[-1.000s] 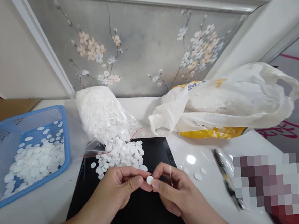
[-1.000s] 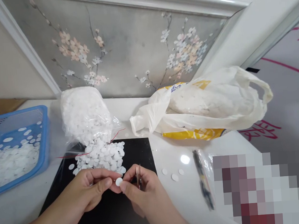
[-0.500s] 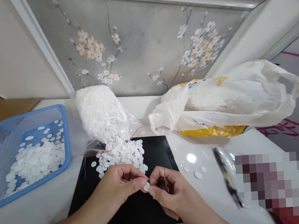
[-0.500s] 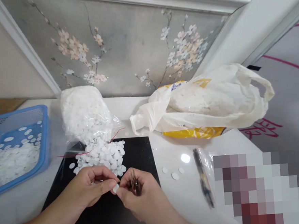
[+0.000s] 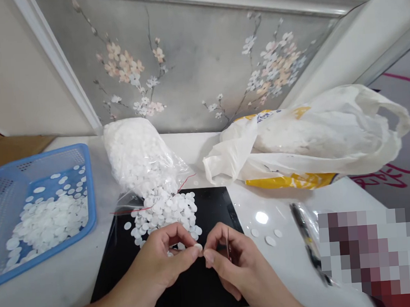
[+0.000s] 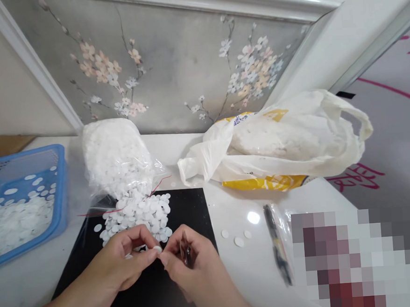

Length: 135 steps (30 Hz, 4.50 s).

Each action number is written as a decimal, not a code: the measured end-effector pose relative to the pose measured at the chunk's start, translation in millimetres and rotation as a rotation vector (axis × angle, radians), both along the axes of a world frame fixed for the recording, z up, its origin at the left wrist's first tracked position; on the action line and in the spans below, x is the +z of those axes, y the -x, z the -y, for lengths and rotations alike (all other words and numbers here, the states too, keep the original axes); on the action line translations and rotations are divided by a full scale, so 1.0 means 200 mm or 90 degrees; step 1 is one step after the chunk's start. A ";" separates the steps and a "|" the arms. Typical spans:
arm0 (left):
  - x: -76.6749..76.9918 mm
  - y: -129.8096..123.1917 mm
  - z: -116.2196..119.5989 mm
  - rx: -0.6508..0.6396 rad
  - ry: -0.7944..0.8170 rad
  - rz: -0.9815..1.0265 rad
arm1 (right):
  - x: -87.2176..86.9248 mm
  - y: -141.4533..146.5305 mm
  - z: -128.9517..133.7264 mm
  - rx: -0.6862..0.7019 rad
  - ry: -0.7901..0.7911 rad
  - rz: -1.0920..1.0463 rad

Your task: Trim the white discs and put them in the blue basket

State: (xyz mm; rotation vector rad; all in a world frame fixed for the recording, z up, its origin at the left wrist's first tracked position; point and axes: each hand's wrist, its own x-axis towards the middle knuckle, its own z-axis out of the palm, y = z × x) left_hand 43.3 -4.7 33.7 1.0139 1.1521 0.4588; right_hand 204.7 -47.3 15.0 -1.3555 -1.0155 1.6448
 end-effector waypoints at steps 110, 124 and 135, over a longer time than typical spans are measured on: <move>0.18 0.07 -0.05 -0.133 0.031 -0.057 | 0.00 -0.15 0.06 0.166 -0.672 0.515; 0.20 0.09 -0.05 -0.192 -0.012 -0.069 | -0.02 -0.15 0.06 0.186 -0.699 0.527; 0.20 0.09 -0.06 -0.218 -0.014 -0.062 | -0.02 -0.15 0.05 0.202 -0.693 0.517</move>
